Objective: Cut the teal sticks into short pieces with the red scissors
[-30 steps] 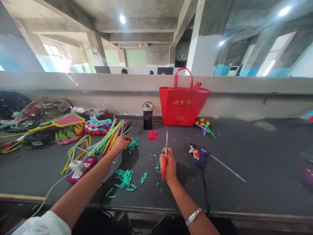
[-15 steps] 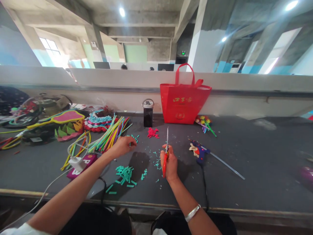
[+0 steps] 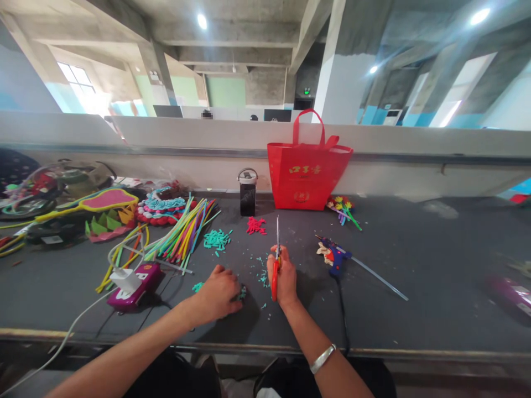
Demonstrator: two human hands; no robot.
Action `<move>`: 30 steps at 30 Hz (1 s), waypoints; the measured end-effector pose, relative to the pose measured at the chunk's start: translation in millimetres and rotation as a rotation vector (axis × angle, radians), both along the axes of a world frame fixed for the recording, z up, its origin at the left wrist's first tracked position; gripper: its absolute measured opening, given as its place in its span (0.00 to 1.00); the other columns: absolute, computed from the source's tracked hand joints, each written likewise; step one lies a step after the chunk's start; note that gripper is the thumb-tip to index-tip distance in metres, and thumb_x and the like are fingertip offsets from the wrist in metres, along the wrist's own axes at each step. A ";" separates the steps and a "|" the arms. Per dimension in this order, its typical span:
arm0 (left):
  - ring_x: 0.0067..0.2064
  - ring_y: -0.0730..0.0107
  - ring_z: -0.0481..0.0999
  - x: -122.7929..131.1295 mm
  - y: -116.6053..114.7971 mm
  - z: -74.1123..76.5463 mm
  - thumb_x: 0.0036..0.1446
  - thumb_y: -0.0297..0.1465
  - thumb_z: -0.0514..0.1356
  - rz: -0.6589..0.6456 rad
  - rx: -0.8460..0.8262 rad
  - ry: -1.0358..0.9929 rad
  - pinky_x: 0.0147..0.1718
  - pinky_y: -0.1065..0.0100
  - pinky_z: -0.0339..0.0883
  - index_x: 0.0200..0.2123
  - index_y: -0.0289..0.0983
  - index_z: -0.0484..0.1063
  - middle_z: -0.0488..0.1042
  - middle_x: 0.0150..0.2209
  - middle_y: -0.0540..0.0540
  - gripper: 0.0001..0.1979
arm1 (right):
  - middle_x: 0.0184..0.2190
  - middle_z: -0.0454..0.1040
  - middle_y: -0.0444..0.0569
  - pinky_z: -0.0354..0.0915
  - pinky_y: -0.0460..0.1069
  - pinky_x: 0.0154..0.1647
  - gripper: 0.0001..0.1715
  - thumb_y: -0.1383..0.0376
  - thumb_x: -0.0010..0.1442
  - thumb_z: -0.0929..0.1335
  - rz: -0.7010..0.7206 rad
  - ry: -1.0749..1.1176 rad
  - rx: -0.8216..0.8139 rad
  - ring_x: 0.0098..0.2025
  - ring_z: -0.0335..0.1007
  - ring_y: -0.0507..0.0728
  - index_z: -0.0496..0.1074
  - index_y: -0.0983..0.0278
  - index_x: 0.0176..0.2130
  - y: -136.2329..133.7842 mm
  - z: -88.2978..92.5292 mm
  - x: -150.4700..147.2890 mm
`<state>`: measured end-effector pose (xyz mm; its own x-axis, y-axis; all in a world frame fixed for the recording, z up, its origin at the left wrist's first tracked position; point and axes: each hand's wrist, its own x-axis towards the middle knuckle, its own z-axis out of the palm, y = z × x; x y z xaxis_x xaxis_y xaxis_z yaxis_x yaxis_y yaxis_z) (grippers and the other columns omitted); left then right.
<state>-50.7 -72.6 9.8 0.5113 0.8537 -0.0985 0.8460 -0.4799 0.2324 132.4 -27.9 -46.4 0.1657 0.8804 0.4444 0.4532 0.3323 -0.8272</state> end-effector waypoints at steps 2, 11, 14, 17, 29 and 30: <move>0.38 0.50 0.74 0.4 2.9 -4.0 0.40 0.24 0.61 0.039 -0.059 -0.103 0.46 0.49 0.56 0.17 0.36 0.72 0.76 0.25 0.38 0.04 | 0.20 0.62 0.36 0.56 0.45 0.24 0.09 0.62 0.61 0.61 0.000 0.002 0.007 0.19 0.60 0.51 0.66 0.60 0.41 0.1 0.8 0.0; 0.27 0.71 0.69 9.0 59.2 20.1 0.45 0.33 0.56 0.083 -0.359 -0.689 0.30 0.70 0.63 0.26 0.36 0.73 0.73 0.24 0.50 0.09 | 0.21 0.65 0.36 0.62 0.45 0.26 0.10 0.60 0.63 0.62 0.011 0.088 0.047 0.21 0.64 0.51 0.65 0.61 0.44 1.6 3.6 -1.6; 0.27 0.72 0.69 21.5 76.9 18.8 0.44 0.34 0.56 0.095 -0.430 -0.850 0.31 0.70 0.63 0.24 0.35 0.71 0.72 0.24 0.49 0.08 | 0.25 0.71 0.39 0.66 0.46 0.29 0.13 0.60 0.64 0.62 -0.003 0.122 0.067 0.24 0.70 0.52 0.63 0.61 0.48 3.5 3.7 1.1; 0.25 0.73 0.66 30.5 84.6 6.5 0.42 0.34 0.57 0.124 -0.486 -0.940 0.29 0.70 0.61 0.22 0.35 0.70 0.69 0.21 0.50 0.07 | 0.30 0.76 0.43 0.69 0.48 0.35 0.15 0.60 0.64 0.62 0.005 0.123 0.089 0.29 0.74 0.53 0.63 0.61 0.49 3.9 4.5 3.6; 0.24 0.75 0.62 32.8 74.6 -14.5 0.38 0.32 0.61 0.188 -0.609 -0.988 0.26 0.72 0.55 0.21 0.35 0.71 0.66 0.20 0.53 0.06 | 0.35 0.74 0.46 0.70 0.50 0.38 0.10 0.62 0.61 0.63 -0.059 0.167 0.121 0.32 0.75 0.53 0.63 0.61 0.44 7.8 2.3 6.5; 0.24 0.75 0.62 32.7 73.7 -13.9 0.38 0.33 0.61 0.181 -0.616 -0.987 0.26 0.72 0.55 0.21 0.35 0.71 0.66 0.20 0.53 0.06 | 0.34 0.73 0.45 0.71 0.50 0.37 0.11 0.61 0.62 0.63 -0.070 0.176 0.118 0.32 0.75 0.53 0.63 0.61 0.45 8.3 2.2 7.6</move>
